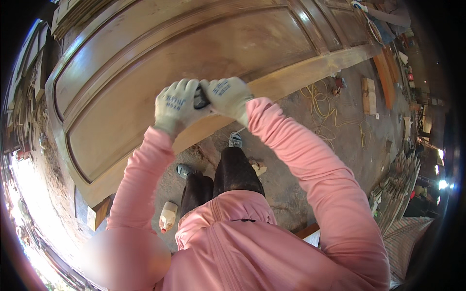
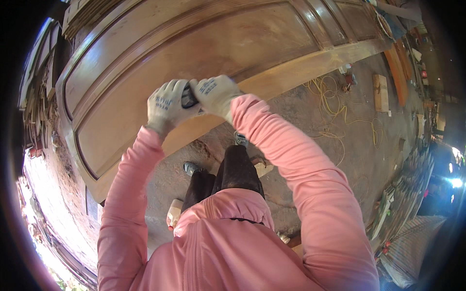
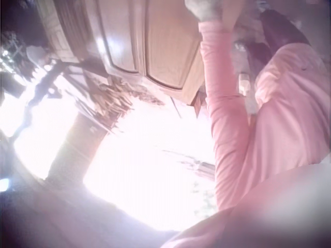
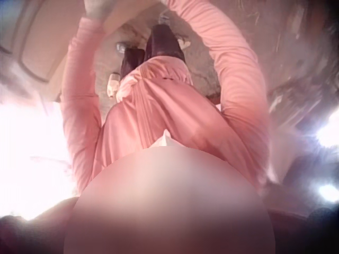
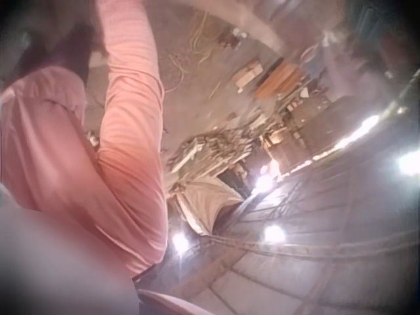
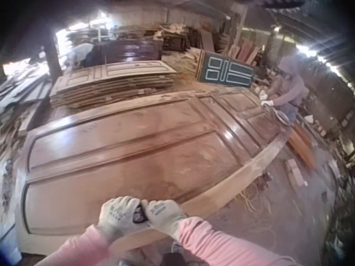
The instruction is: The person uses an electric sander to smooth the surface of a large wooden door panel. They move the sander across the flat and curved areas of the door, adjusting position as needed. The person wears gloves and a pink long-sleeve shirt while working in a cluttered workshop.
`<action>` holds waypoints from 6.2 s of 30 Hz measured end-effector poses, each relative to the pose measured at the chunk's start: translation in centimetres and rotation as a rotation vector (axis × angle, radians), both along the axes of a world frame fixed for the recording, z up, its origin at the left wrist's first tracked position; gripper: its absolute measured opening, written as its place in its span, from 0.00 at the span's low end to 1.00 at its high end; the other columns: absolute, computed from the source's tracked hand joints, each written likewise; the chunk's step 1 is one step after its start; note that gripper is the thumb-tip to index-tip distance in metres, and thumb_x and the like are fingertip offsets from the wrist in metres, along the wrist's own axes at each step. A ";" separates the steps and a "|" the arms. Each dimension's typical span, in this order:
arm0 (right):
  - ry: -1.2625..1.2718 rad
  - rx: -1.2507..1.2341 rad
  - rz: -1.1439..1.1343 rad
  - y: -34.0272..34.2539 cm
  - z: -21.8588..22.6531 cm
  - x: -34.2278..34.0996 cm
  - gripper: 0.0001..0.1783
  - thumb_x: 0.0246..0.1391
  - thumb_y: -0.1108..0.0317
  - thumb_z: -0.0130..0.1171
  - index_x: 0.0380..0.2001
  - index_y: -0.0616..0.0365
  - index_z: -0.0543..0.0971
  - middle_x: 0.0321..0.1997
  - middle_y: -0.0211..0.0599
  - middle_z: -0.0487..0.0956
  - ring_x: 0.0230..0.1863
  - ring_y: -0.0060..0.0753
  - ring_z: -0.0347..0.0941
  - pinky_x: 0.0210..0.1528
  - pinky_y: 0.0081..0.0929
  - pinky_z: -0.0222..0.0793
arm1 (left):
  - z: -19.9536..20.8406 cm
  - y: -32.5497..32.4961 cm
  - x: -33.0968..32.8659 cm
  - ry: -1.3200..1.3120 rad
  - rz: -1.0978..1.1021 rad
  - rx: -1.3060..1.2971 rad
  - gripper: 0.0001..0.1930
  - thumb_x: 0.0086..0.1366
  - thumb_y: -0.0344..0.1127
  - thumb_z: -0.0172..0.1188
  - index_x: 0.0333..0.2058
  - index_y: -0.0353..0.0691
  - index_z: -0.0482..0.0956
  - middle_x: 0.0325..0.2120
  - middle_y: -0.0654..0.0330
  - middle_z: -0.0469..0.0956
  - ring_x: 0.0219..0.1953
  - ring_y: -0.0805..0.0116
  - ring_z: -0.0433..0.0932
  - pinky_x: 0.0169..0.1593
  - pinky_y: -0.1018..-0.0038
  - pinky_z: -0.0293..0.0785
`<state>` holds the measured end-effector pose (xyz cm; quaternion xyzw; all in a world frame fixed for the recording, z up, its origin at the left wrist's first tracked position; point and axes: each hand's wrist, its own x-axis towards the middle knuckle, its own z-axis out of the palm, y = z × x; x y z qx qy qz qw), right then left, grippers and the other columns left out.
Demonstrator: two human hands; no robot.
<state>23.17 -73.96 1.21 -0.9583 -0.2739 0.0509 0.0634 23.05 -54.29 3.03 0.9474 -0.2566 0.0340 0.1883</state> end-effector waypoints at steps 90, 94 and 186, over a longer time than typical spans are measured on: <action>0.398 0.231 0.363 27.7 0.9 -10.2 0.21 0.58 0.59 0.70 0.50 0.52 0.76 0.39 0.48 0.87 0.40 0.60 0.85 0.41 0.56 0.79 | -2.0 28.3 -16.8 -0.026 0.180 -0.246 0.18 0.61 0.55 0.68 0.40 0.49 0.82 0.35 0.61 0.81 0.43 0.59 0.83 0.52 0.60 0.80; 0.440 0.281 0.401 32.0 -0.8 -11.0 0.21 0.60 0.58 0.69 0.50 0.54 0.75 0.38 0.52 0.86 0.40 0.62 0.85 0.40 0.56 0.79 | -2.6 32.7 -18.5 -0.167 0.285 -0.332 0.13 0.63 0.51 0.66 0.34 0.49 0.81 0.32 0.62 0.80 0.40 0.60 0.82 0.48 0.62 0.79; 0.619 0.144 0.050 57.8 1.6 -21.8 0.30 0.61 0.58 0.67 0.62 0.59 0.75 0.40 0.52 0.87 0.40 0.61 0.85 0.41 0.55 0.80 | -1.7 55.8 -24.9 0.079 0.544 -0.500 0.10 0.59 0.44 0.66 0.31 0.46 0.80 0.32 0.58 0.80 0.44 0.55 0.81 0.61 0.53 0.71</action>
